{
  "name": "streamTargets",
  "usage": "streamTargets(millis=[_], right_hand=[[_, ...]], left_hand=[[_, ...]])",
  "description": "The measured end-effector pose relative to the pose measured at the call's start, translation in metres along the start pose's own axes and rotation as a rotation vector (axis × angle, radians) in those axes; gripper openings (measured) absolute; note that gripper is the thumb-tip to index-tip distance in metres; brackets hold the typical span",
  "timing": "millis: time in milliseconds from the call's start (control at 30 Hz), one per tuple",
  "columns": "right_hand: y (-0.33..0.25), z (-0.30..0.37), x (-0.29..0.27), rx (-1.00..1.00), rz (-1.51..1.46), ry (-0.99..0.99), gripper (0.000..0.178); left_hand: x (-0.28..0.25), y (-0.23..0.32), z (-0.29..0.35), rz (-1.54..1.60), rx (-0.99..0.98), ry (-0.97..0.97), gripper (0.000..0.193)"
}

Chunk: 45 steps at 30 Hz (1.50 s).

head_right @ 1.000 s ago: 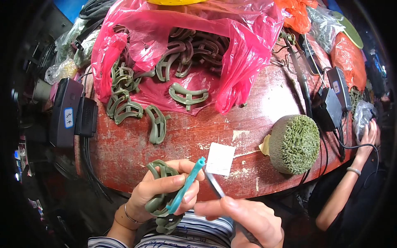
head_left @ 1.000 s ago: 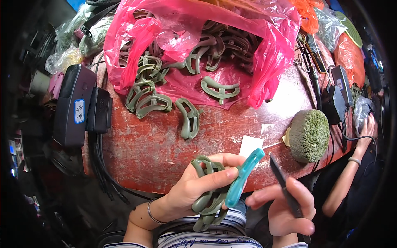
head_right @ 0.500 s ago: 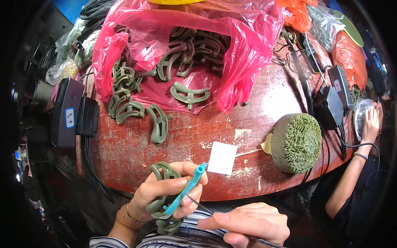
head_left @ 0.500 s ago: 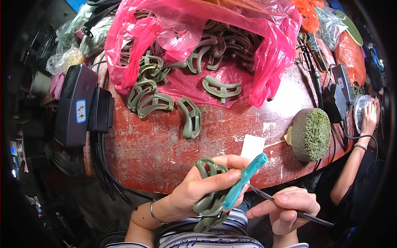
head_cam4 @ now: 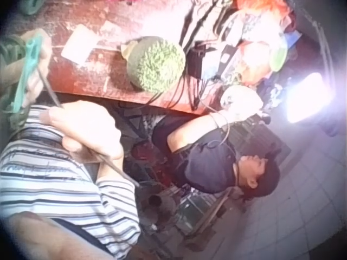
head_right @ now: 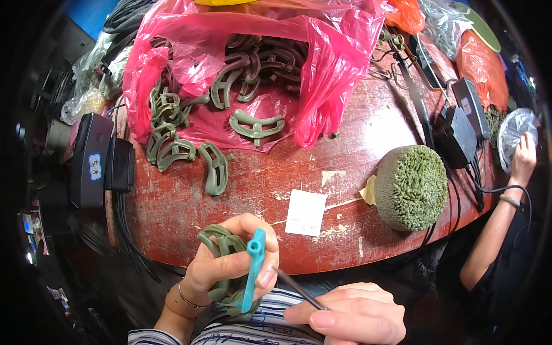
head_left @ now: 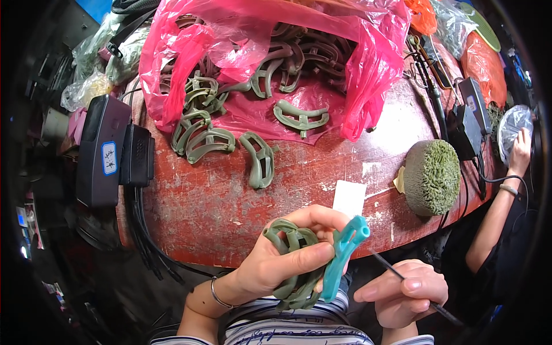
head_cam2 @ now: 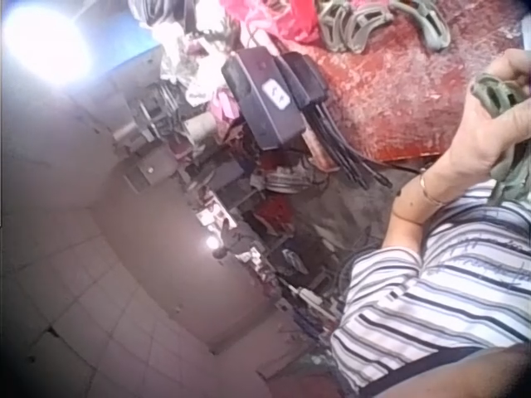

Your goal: The recorder trims plastic parts and uses a soldering iron to fuse them at a workbench.

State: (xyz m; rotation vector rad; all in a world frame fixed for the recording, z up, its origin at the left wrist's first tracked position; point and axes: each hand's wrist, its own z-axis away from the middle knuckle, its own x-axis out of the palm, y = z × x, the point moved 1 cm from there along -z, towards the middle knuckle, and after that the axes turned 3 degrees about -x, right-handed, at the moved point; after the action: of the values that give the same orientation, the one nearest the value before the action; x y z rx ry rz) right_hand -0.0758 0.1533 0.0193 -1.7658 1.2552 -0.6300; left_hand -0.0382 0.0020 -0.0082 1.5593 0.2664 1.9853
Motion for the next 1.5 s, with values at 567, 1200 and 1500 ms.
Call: streamTargets(millis=[567, 1200, 1500], right_hand=[[-0.012, 0.004, 0.002, 0.003, 0.429, -0.234, 0.019], [0.097, -0.119, -0.123, 0.148, 1.119, 0.011, 0.022], [0.112, -0.134, -0.11, 0.09, 1.206, -0.019, 0.024]], left_hand=[[0.007, -0.004, -0.004, -0.367, 0.354, -0.034, 0.028], [0.009, 0.0, -0.013, -0.394, 0.327, 0.127, 0.025], [0.003, -0.007, -0.013, -0.283, 0.382, 0.142, 0.025]])
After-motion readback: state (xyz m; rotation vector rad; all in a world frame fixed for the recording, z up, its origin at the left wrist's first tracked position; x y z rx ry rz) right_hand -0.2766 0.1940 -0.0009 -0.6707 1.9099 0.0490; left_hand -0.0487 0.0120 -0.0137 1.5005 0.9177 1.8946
